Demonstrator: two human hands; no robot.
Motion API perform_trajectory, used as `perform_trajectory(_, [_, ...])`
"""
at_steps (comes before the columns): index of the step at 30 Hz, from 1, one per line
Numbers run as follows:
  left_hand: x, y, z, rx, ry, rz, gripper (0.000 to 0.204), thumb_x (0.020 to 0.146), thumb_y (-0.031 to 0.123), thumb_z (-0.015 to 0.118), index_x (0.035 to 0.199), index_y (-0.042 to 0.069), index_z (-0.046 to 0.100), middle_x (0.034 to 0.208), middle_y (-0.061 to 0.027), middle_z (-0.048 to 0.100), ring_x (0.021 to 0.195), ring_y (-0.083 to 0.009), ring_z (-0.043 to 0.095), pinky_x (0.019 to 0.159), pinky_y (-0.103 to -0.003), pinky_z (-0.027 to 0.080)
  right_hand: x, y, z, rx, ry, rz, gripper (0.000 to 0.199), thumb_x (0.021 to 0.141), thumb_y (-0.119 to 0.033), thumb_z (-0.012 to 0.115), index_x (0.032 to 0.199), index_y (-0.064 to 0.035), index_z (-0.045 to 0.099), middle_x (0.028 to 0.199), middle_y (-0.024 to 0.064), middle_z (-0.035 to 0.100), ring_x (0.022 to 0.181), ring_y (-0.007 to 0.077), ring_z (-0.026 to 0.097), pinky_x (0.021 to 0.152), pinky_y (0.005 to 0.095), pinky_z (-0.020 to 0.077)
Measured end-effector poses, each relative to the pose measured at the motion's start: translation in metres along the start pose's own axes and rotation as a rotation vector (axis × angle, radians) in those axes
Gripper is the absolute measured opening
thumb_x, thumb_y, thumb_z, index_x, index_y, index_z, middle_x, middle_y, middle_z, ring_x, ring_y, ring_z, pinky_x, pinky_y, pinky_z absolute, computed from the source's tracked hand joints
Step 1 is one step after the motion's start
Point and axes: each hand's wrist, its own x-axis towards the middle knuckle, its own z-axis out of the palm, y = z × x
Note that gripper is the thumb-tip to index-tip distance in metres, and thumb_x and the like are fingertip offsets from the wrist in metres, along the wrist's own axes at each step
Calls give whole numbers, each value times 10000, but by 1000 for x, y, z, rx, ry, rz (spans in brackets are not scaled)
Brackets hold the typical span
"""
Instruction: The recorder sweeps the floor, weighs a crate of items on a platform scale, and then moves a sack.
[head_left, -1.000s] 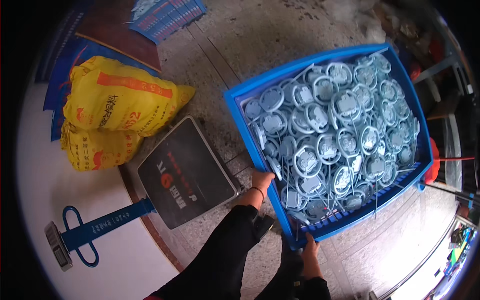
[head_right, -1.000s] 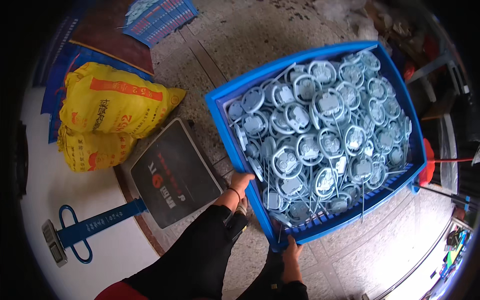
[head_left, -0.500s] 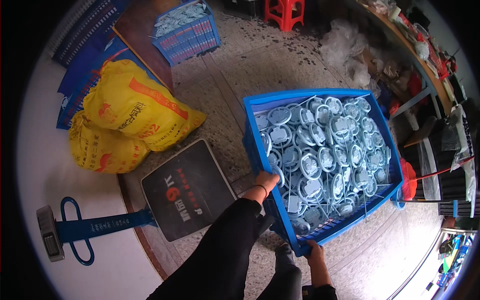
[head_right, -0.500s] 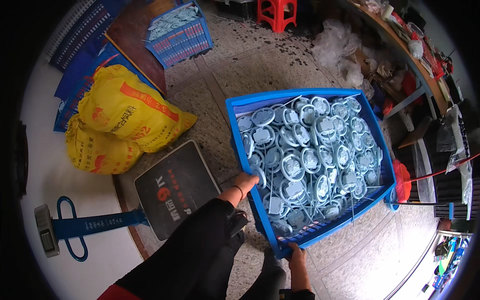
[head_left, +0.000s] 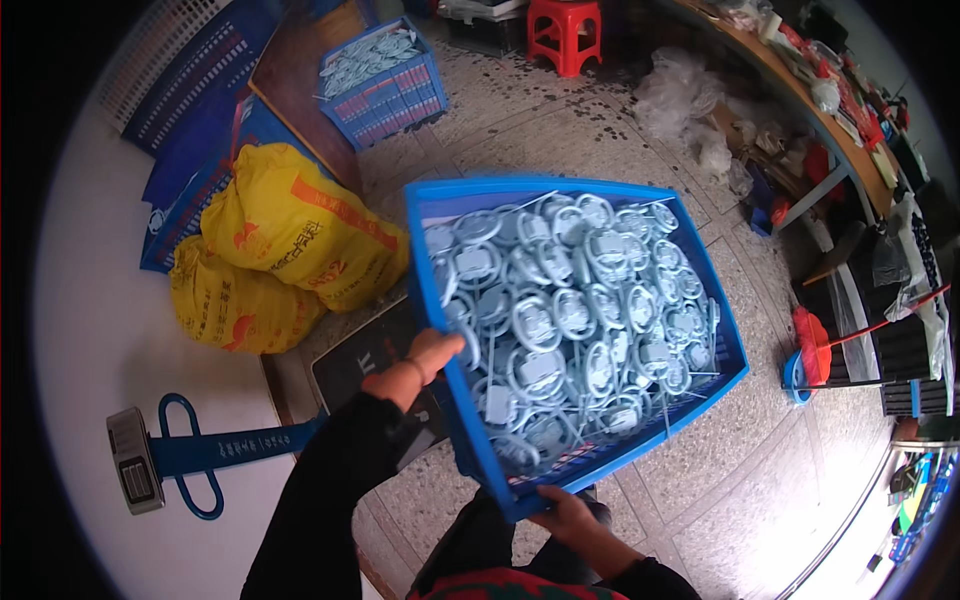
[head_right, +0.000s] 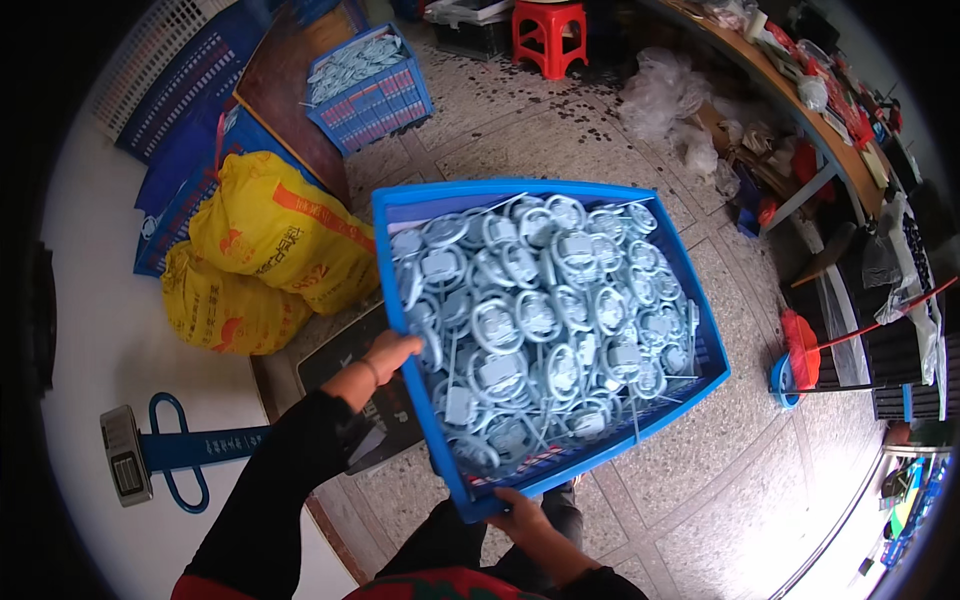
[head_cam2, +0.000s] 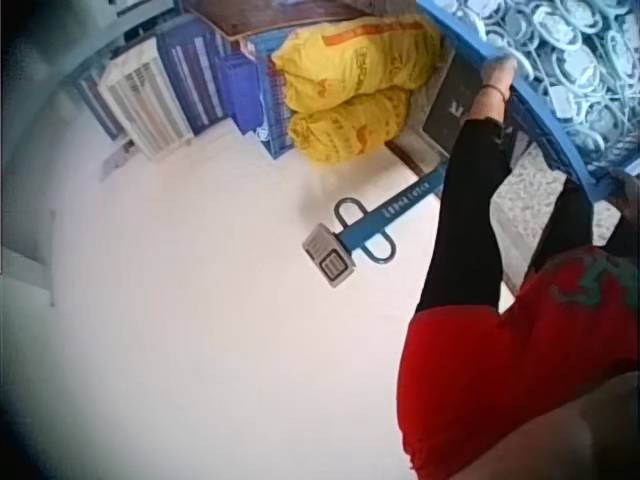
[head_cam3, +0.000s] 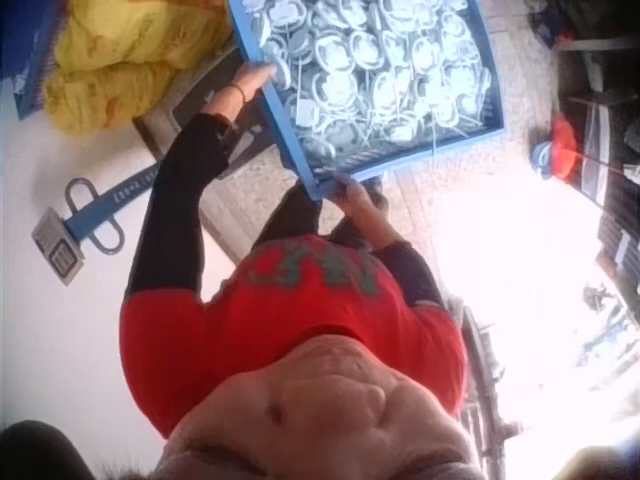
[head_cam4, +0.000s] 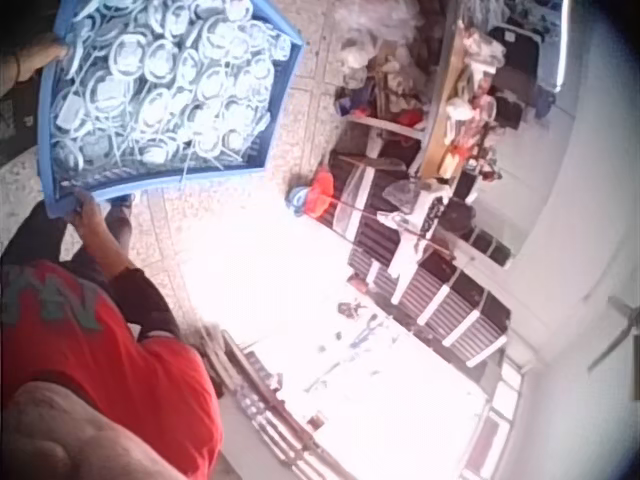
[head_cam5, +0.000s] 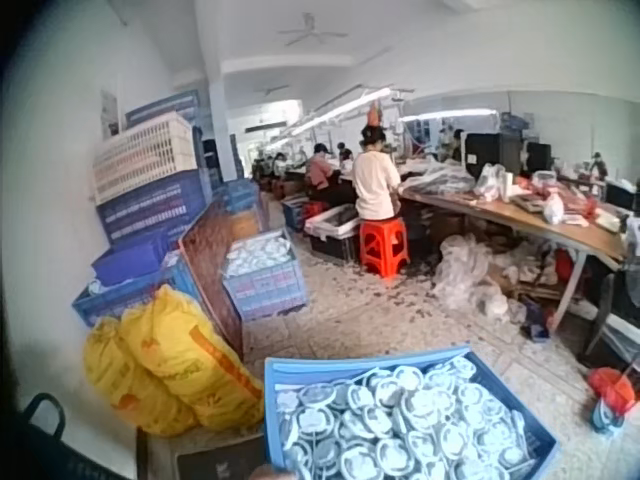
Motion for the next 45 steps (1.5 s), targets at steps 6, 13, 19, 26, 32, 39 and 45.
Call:
perform_trajectory(6, [8,-59,-60,5,61,-103,193,640,175,589,755,22,566,684,-87,551,581,-212,565,493,-363,465,25,38,32,54,-37,231,333,828,-98,574,1134,-2,483,1106,151,561,977,290,588,847,407,507])
perform_trajectory(13, [29,-96,-81,16,142,-134,248,602,150,593,787,-13,602,671,-80,576,578,-213,568,528,-335,443,68,56,15,-221,-185,433,345,853,-139,578,1160,-25,474,1128,118,537,1032,228,546,879,363,482])
perform_trajectory(19, [40,-118,-75,18,112,70,386,637,151,578,988,-6,555,846,-84,568,754,-207,549,682,-329,442,45,-41,17,-1028,-512,503,370,889,-301,532,1163,-53,517,1067,84,588,979,187,573,809,304,494])
perform_trajectory(26, [0,-108,-45,205,304,136,498,771,173,589,1202,-25,437,1093,-169,543,975,-273,539,851,-368,422,27,-294,-42,-678,325,-576,333,888,-268,512,1108,-19,525,851,95,637,717,161,624,595,282,514])
perform_trajectory(32, [-46,-163,16,231,573,52,599,787,220,585,1264,-60,353,1199,-244,456,1069,-352,486,916,-411,388,113,-498,-227,-1634,1004,-1144,342,867,-291,506,1124,-65,514,993,167,578,863,358,573,733,449,472])
perform_trajectory(39, [-55,-143,32,198,797,-120,380,784,253,599,1032,-32,555,862,-166,609,824,-251,593,709,-357,439,182,-619,-239,-1727,980,-759,548,845,-457,477,1229,-69,434,1013,207,603,962,384,568,810,469,436])
perform_trajectory(45, [-55,-121,43,243,892,-251,350,774,286,605,936,-25,595,663,-137,609,627,-226,612,582,-342,455,183,-674,-264,-1830,672,-851,415,855,-373,502,812,36,564,800,213,584,776,361,547,709,448,412])
